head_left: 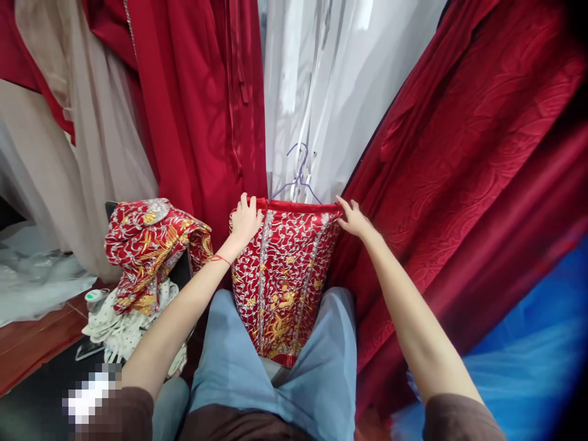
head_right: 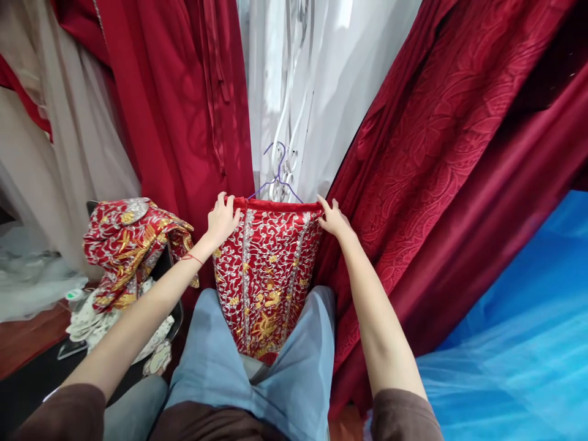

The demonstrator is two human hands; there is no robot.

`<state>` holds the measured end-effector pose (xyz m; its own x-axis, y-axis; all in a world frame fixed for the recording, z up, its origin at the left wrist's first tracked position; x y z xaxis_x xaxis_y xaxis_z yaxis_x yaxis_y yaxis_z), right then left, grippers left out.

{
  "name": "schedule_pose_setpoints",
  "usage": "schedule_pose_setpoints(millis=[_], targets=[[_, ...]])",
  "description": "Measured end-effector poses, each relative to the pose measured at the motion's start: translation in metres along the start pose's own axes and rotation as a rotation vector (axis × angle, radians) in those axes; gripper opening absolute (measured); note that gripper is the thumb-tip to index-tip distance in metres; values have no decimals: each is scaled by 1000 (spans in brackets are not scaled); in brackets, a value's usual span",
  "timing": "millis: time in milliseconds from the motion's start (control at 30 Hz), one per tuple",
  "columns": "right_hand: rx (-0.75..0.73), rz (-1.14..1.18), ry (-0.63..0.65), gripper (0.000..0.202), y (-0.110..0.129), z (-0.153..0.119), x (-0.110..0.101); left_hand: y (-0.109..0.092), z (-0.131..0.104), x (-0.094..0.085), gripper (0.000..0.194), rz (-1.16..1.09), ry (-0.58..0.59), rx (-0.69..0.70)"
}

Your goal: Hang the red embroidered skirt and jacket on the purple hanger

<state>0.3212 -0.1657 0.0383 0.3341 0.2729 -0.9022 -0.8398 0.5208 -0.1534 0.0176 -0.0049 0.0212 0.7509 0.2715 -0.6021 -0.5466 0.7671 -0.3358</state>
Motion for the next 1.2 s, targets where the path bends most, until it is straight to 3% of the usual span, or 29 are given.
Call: schedule_pose_setpoints(millis=[133,300,400,500,667,767,1000,1200], targets=[[-71,-224,-15,57,14,6,3,31,13,13,42,-62,36,106],[-159,-335,-61,38,13,-8,-9,55,29,10,41,-186,140,149],[-252,-396,-29,33,7,-24,-27,49,37,13,42,-333,158,86],[-295,-406,-30,32,12,-41,-41,33,44,22,42,-545,89,-8],[-214,-368,-52,28,28,-56,-38,16,52,44,39,-687,-96,-247],[-182,-360,-38,27,30,-54,-33,15,52,53,35,-759,-129,-363],[-141,-354,-58,30,32,-55,-28,3,25,52,23,-646,-208,-261],[-146,-366,-41,32,35,-55,-25,-7,21,55,16,-554,-86,-201]])
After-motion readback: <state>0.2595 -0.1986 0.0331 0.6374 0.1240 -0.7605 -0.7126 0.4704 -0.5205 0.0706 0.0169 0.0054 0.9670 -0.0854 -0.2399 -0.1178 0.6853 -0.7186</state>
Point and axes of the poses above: each hand's wrist, its own z-axis towards the middle knuckle, its own x-axis out of the palm, y = z × x, the point moved 1 cm from there along z, towards the middle knuckle, and after that the axes turned 11 degrees about -z, right-handed, at the moved point
